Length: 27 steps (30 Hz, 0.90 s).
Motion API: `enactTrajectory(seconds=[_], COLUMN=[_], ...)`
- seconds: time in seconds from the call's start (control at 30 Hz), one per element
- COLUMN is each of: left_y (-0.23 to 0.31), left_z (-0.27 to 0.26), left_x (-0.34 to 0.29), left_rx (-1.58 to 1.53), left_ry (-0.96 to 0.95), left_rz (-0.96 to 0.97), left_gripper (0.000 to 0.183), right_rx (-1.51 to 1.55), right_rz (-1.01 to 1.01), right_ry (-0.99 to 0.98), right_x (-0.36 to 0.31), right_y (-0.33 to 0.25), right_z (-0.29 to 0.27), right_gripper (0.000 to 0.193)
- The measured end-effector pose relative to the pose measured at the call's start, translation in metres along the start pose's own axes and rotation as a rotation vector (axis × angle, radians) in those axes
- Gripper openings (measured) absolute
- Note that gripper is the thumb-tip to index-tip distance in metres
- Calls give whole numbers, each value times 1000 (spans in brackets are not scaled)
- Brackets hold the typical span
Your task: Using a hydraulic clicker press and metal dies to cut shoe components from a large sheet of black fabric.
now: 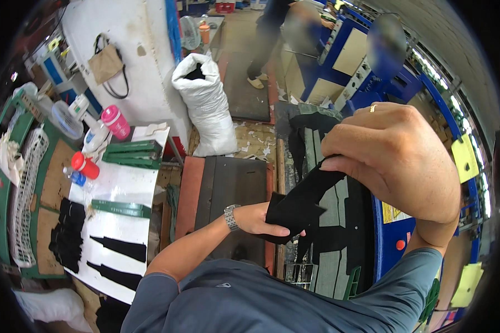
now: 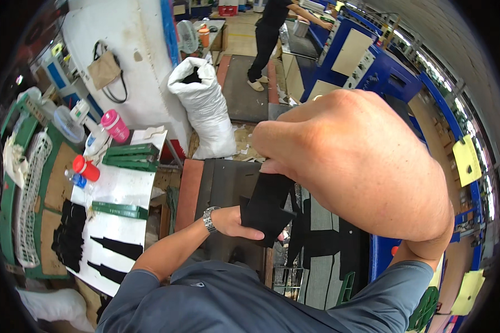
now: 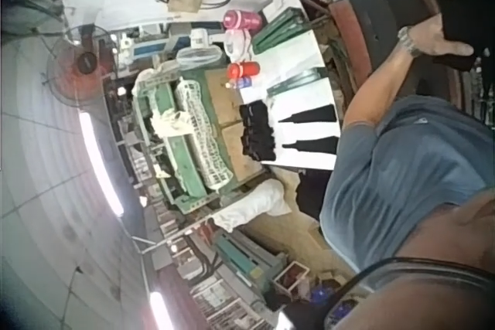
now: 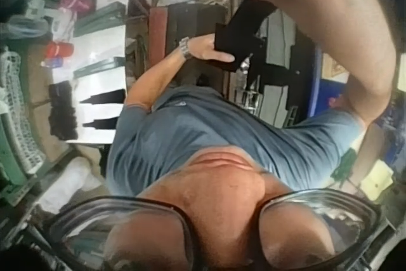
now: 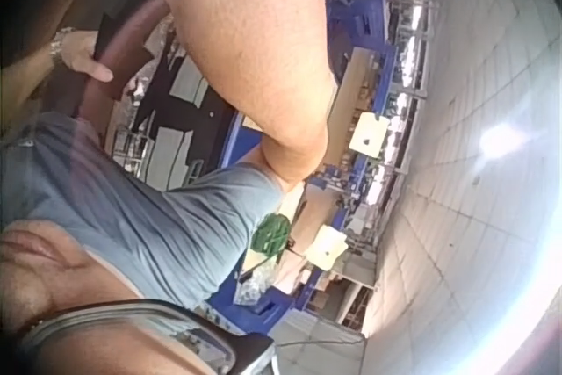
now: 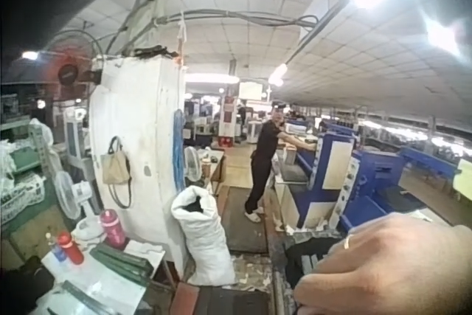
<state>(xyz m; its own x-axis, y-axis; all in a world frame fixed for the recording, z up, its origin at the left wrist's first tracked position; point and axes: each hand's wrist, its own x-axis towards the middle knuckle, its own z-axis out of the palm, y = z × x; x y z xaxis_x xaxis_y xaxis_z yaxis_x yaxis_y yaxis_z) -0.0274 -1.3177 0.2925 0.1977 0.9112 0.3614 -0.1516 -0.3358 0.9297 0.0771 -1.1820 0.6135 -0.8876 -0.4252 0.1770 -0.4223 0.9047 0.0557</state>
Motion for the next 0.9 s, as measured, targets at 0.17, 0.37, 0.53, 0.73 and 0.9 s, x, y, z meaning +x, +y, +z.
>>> enactTrajectory(seconds=[0.17, 0.37, 0.53, 0.73, 0.9], left_y=[2, 11, 9, 21, -7], left_z=[33, 53, 80, 126, 187], left_x=[-62, -157, -278, -432, -523], left_rx=[-64, 40, 184, 231, 197], left_ry=[103, 251, 740, 936, 1351], left_rz=[11, 0, -71, -335, -277], left_gripper=[37, 35, 45, 49, 39], right_rx=[-29, -43, 331, 151, 277], right_rz=[-124, -326, -432, -384, -274], right_ry=[41, 37, 91, -54, -184], right_x=[33, 109, 168, 266, 334], right_y=[-50, -115, -156, -211, -258], right_z=[0, 7, 31, 69, 115], right_gripper=[16, 19, 12, 12, 8])
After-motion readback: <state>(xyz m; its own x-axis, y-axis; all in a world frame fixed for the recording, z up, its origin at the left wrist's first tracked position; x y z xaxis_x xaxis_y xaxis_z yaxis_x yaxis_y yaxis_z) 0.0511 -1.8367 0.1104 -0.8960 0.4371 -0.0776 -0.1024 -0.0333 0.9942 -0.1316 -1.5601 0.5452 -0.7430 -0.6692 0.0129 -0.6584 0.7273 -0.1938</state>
